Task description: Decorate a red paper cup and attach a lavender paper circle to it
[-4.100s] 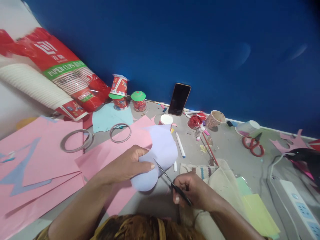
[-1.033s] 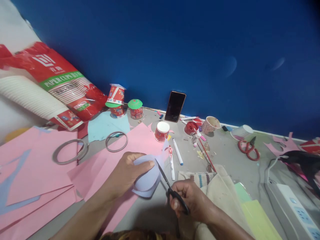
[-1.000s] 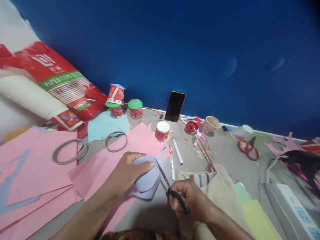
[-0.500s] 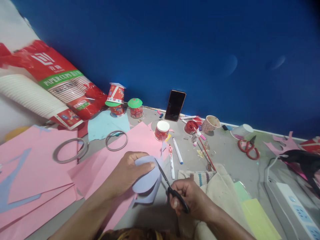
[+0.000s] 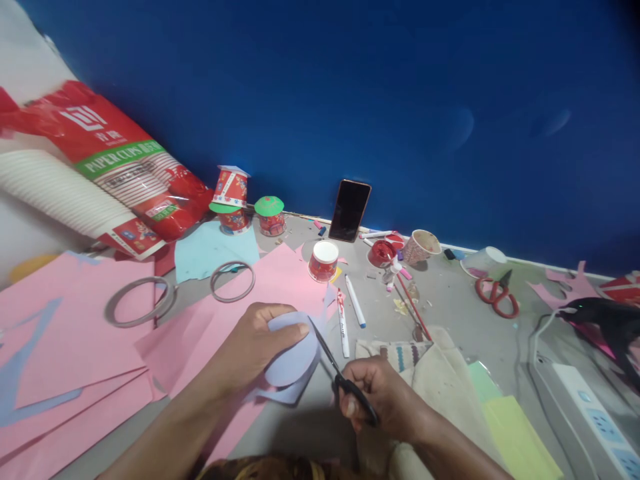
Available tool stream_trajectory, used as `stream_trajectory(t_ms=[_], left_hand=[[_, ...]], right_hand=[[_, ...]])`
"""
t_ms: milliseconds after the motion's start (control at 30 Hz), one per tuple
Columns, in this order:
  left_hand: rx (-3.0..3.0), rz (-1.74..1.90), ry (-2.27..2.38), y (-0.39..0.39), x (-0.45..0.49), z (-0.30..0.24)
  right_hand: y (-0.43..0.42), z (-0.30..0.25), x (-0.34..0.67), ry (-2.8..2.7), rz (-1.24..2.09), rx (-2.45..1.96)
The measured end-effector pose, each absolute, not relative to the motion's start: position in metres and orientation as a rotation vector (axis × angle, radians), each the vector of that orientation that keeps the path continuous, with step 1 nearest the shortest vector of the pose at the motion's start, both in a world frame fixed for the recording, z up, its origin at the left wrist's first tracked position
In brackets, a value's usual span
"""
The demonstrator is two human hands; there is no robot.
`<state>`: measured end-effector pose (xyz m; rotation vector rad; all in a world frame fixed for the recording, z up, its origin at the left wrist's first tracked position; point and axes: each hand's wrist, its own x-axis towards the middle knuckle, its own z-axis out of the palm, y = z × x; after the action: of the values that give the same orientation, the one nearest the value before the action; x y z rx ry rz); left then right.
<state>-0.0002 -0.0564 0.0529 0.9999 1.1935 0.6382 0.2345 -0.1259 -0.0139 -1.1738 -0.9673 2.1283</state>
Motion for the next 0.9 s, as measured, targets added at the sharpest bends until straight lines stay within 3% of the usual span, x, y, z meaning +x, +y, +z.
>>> stream_trajectory(t_ms=[900], left_hand=[[1.090, 0.530, 1.109, -0.053, -0.005, 0.060]], right_hand=[[-0.125, -0.011, 0.237, -1.047, 2.173, -1.240]])
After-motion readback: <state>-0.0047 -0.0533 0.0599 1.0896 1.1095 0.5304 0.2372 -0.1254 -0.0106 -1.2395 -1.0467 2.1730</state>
